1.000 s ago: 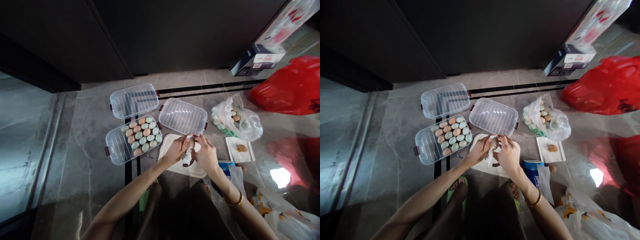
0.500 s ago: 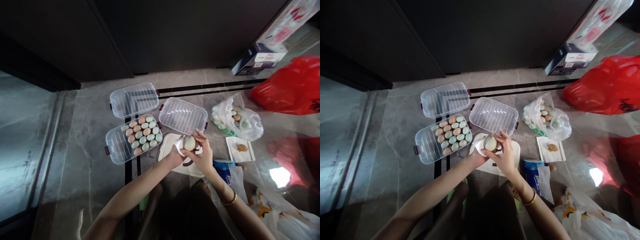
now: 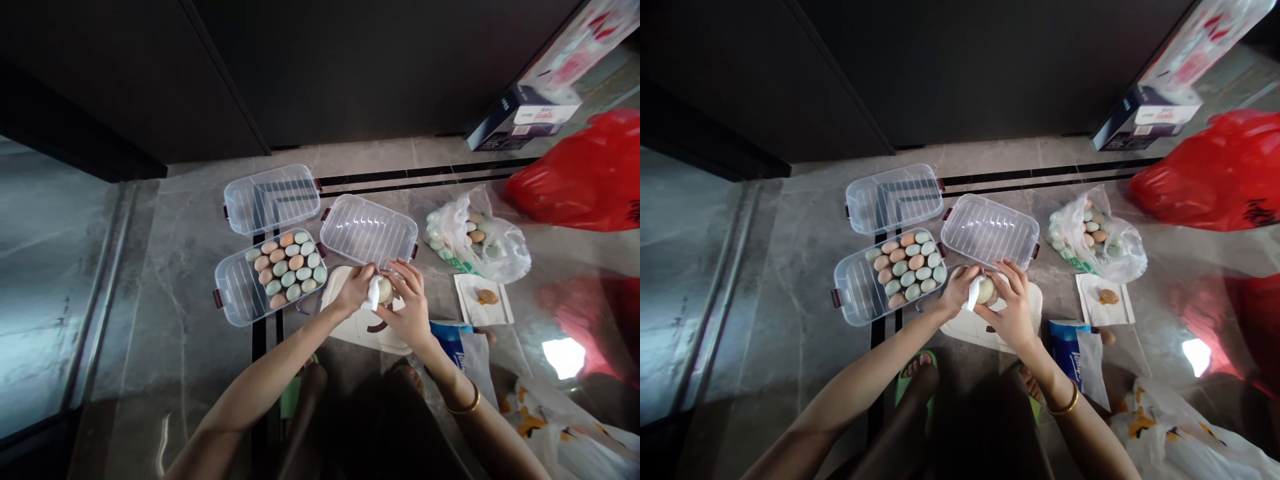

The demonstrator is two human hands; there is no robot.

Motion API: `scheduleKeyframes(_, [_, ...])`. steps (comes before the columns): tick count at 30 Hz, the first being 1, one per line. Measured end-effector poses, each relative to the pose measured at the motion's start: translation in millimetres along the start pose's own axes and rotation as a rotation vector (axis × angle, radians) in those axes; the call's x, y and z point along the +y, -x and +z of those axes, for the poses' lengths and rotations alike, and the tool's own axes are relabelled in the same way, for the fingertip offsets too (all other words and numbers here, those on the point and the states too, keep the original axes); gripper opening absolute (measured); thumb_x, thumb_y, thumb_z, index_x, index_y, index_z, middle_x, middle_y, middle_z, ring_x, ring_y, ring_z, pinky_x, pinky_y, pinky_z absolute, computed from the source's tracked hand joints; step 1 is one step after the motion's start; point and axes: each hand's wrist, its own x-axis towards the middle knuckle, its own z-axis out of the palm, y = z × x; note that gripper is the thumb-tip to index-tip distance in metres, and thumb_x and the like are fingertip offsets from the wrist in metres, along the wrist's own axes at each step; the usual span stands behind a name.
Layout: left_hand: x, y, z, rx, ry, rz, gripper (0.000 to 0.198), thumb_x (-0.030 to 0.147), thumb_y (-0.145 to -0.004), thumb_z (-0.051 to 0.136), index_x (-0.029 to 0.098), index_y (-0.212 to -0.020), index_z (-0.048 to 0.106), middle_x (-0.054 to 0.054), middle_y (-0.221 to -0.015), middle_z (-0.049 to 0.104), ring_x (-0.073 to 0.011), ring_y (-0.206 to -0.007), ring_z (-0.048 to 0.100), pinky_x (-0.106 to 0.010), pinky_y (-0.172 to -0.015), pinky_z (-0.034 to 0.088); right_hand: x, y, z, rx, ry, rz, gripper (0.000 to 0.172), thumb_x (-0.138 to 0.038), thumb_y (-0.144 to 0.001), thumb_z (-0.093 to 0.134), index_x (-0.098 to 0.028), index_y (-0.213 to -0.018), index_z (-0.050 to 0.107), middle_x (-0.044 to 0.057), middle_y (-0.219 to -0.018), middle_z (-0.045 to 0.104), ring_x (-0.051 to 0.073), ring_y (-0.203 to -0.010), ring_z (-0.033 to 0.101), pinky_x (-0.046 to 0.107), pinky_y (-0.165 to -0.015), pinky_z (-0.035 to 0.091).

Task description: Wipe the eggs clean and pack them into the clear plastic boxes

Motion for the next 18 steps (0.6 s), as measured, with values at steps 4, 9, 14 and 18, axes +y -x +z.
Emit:
scheduleKeyframes(4, [-7.2, 0.5, 4.9, 0.03, -0.104, -0.107, 0.017, 0.015, -0.08, 0.064, 0.023, -0.064, 0.061, -0.001, -0.072, 0.059, -0.0176, -0.073, 0.053, -0.023, -0.067, 0.045, -0.2, 3.3, 2.5, -0.011, -0.053, 0.018, 0.045, -0.037, -0.082, 0.073, -0.026, -0.124, 0.061, 0.01, -0.122, 0.068, 0.032, -0.123, 0.057, 0.056, -0.103, 0.048])
scheduleKeyframes(9, [-6.0, 3.8, 5.2, 0.133, 0.021, -0.186, 0.005, 0.02, -0.081, 0.067, 0.02, -0.076, 0.066, -0.001, -0.077, 0.064, -0.0175, -0.08, 0.06, -0.024, -0.072, 0.046, -7.2, 1.9, 4.5, -0.083, -0.178, 0.145, 0.049, -0.042, -0.078, 0.078, -0.025, -0.122, 0.063, 0.009, -0.116, 0.072, 0.028, -0.107, 0.067, 0.045, -0.093, 0.056])
scheduleKeyframes(14, [0.4, 4.7, 2.5, 0.079, 0.129, -0.202, 0.013, 0.022, -0.087, 0.063, 0.016, -0.076, 0.067, -0.001, -0.074, 0.064, -0.0142, -0.074, 0.059, -0.024, -0.073, 0.045, -15.8, 1.9, 10.0, -0.082, -0.259, 0.277, 0.051, -0.042, -0.077, 0.078, -0.023, -0.122, 0.063, 0.008, -0.115, 0.073, 0.026, -0.103, 0.07, 0.039, -0.087, 0.059])
scheduleKeyframes(18, [3.8, 2.1, 2.2, 0.016, 0.138, -0.285, 0.033, 0.043, -0.087, 0.061, 0.016, -0.069, 0.062, 0.0, -0.059, 0.057, -0.0128, -0.055, 0.051, -0.025, -0.054, 0.04, -13.6, 1.6, 9.5, -0.125, -0.366, 0.293, 0.062, -0.04, -0.082, 0.074, -0.022, -0.137, 0.053, 0.011, -0.13, 0.066, 0.027, -0.115, 0.066, 0.041, -0.095, 0.057])
